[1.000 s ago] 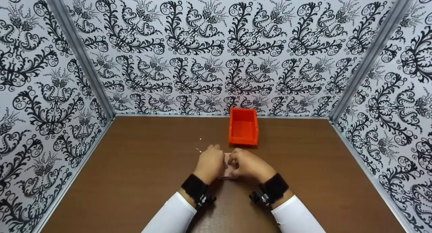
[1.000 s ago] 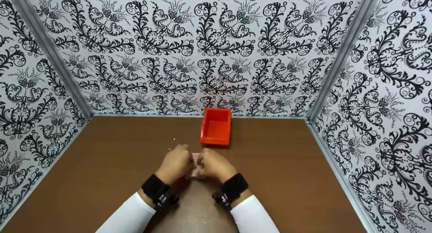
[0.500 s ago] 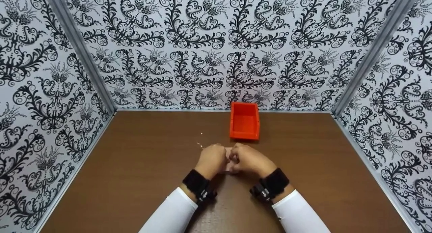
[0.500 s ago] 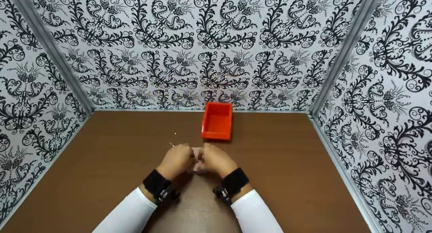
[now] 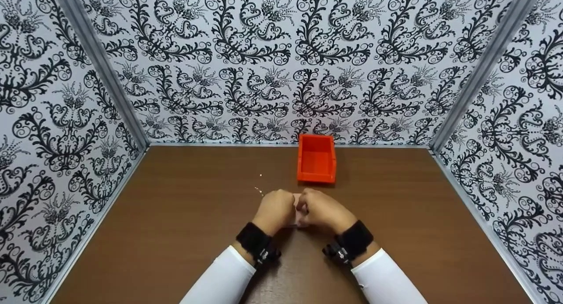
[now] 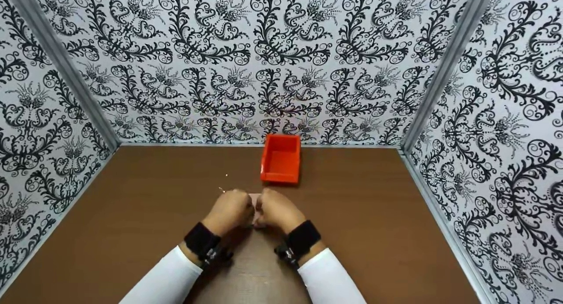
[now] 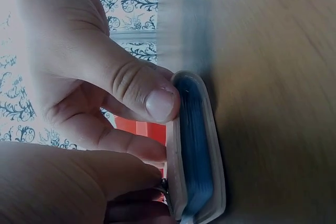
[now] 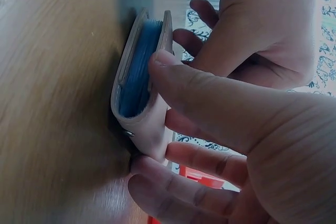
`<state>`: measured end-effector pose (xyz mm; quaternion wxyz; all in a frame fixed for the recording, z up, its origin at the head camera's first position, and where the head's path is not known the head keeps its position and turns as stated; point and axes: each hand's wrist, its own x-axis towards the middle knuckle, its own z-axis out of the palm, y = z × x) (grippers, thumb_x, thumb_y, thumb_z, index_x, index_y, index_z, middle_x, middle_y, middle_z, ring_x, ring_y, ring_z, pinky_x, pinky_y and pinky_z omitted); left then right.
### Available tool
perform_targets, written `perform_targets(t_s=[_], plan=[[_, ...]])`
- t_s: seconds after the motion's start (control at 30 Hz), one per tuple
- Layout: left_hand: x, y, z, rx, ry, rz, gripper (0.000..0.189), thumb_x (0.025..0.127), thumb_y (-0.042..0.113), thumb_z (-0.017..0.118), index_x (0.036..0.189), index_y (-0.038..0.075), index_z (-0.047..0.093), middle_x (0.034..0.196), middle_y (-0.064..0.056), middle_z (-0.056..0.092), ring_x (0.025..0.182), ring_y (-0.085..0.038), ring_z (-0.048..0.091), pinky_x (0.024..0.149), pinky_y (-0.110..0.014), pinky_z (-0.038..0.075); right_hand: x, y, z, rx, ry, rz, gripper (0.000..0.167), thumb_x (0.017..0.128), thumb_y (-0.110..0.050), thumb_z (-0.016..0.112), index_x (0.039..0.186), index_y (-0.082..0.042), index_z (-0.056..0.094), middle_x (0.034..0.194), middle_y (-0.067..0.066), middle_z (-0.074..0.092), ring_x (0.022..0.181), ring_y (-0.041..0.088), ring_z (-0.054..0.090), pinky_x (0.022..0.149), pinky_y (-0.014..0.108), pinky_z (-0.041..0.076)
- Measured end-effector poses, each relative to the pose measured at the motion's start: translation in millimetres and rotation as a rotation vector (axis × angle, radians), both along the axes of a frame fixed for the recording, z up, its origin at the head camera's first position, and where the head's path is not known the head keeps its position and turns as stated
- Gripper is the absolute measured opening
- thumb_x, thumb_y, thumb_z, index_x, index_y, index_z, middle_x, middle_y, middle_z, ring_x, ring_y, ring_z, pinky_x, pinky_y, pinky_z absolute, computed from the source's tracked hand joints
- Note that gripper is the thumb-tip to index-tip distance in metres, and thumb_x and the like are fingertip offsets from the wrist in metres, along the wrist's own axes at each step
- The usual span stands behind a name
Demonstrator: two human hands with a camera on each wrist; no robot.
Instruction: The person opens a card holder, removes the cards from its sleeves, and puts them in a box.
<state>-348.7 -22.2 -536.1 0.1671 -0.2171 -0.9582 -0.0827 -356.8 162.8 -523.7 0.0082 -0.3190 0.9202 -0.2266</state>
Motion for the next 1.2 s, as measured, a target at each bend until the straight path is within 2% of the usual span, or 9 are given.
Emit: perform_targets(t_s=[0.13, 0.3, 0.5, 0.67, 0.8, 0.93, 1.07, 1.13, 1.2], plan=[[-1.5, -1.9, -2.2, -0.002, 0.040, -0.024, 0.016, 0.087, 0.009, 0.083, 0.072, 0.011, 0.076, 0.073, -0.007, 0.078, 0.068, -0.030, 0.078, 0.059, -0.046, 0.065, -0.4, -1, 0.1, 0.002, -0.010, -0.012, 0.025, 0.080, -0.015, 0.099, 0.098, -0.006, 0.085, 0.097, 0.008, 0.070, 0.085, 0.017, 0.060, 0.079, 0.034, 0.056], [-1.7, -3.3, -2.1, -0.012, 0.048, -0.038, 0.014, 0.085, 0.008, 0.083, 0.073, 0.011, 0.076, 0.072, -0.006, 0.077, 0.067, -0.031, 0.077, 0.060, -0.046, 0.064, 0.9, -3, -0.3, 0.012, -0.019, -0.016, 0.025, 0.081, -0.017, 0.100, 0.098, -0.006, 0.085, 0.096, 0.007, 0.069, 0.083, 0.016, 0.059, 0.077, 0.032, 0.055], [-3.9, -6.7, -0.7, 0.054, -0.003, -0.046, 0.016, 0.083, 0.007, 0.081, 0.070, 0.010, 0.073, 0.070, -0.007, 0.074, 0.065, -0.032, 0.075, 0.058, -0.048, 0.063, 0.0, -4, -0.1, 0.014, -0.036, -0.027, 0.024, 0.080, -0.018, 0.101, 0.093, -0.007, 0.085, 0.094, 0.008, 0.069, 0.079, 0.015, 0.058, 0.073, 0.032, 0.053], [-6.8, -10.8, 0.0, 0.125, -0.053, -0.042, 0.018, 0.090, 0.005, 0.077, 0.072, 0.009, 0.073, 0.072, -0.008, 0.076, 0.065, -0.032, 0.076, 0.057, -0.048, 0.061, 0.1, -5, 1.4, 0.012, -0.061, -0.040, 0.023, 0.079, -0.017, 0.101, 0.091, -0.006, 0.084, 0.093, 0.008, 0.069, 0.079, 0.017, 0.058, 0.073, 0.034, 0.053], [-5.8, -14.0, 3.5, 0.116, -0.126, 0.011, 0.012, 0.090, 0.006, 0.078, 0.078, 0.008, 0.077, 0.080, -0.011, 0.080, 0.070, -0.033, 0.078, 0.061, -0.050, 0.063, 1.2, -5, 2.0, 0.023, -0.077, -0.036, 0.020, 0.079, -0.016, 0.098, 0.083, -0.010, 0.080, 0.091, 0.008, 0.067, 0.077, 0.016, 0.056, 0.070, 0.033, 0.050], [-3.8, -17.3, 9.3, 0.072, -0.147, 0.091, 0.007, 0.088, 0.003, 0.078, 0.082, 0.005, 0.081, 0.086, -0.015, 0.083, 0.075, -0.034, 0.081, 0.065, -0.051, 0.067, 2.3, -6, 4.6, 0.044, -0.050, -0.018, 0.022, 0.080, -0.017, 0.097, 0.078, -0.013, 0.075, 0.087, 0.006, 0.067, 0.076, 0.015, 0.053, 0.069, 0.031, 0.046], [-2.3, -20.9, 10.6, 0.029, -0.083, 0.148, 0.007, 0.090, 0.003, 0.078, 0.085, 0.004, 0.083, 0.086, -0.016, 0.083, 0.075, -0.036, 0.082, 0.063, -0.051, 0.068, 2.3, -6, 6.1, 0.048, -0.040, -0.008, 0.028, 0.081, -0.018, 0.097, 0.074, -0.013, 0.071, 0.082, 0.001, 0.059, 0.076, 0.014, 0.049, 0.067, 0.029, 0.040], [-1.8, -22.6, 9.1, 0.007, -0.040, 0.171, 0.005, 0.088, 0.006, 0.083, 0.084, 0.005, 0.083, 0.085, -0.015, 0.083, 0.074, -0.034, 0.081, 0.061, -0.050, 0.068, 2.2, -6, 6.3, 0.047, -0.034, 0.001, 0.033, 0.081, -0.018, 0.098, 0.070, -0.013, 0.067, 0.079, -0.002, 0.054, 0.075, 0.013, 0.046, 0.066, 0.029, 0.037], [-1.8, -24.4, 6.9, -0.019, -0.011, 0.193, 0.009, 0.085, 0.012, 0.090, 0.085, 0.005, 0.085, 0.088, -0.014, 0.082, 0.080, -0.033, 0.079, 0.063, -0.049, 0.068, 2.1, -7, 5.8, 0.048, -0.028, 0.006, 0.037, 0.082, -0.017, 0.097, 0.067, -0.014, 0.063, 0.077, -0.004, 0.050, 0.074, 0.013, 0.045, 0.065, 0.028, 0.035]])
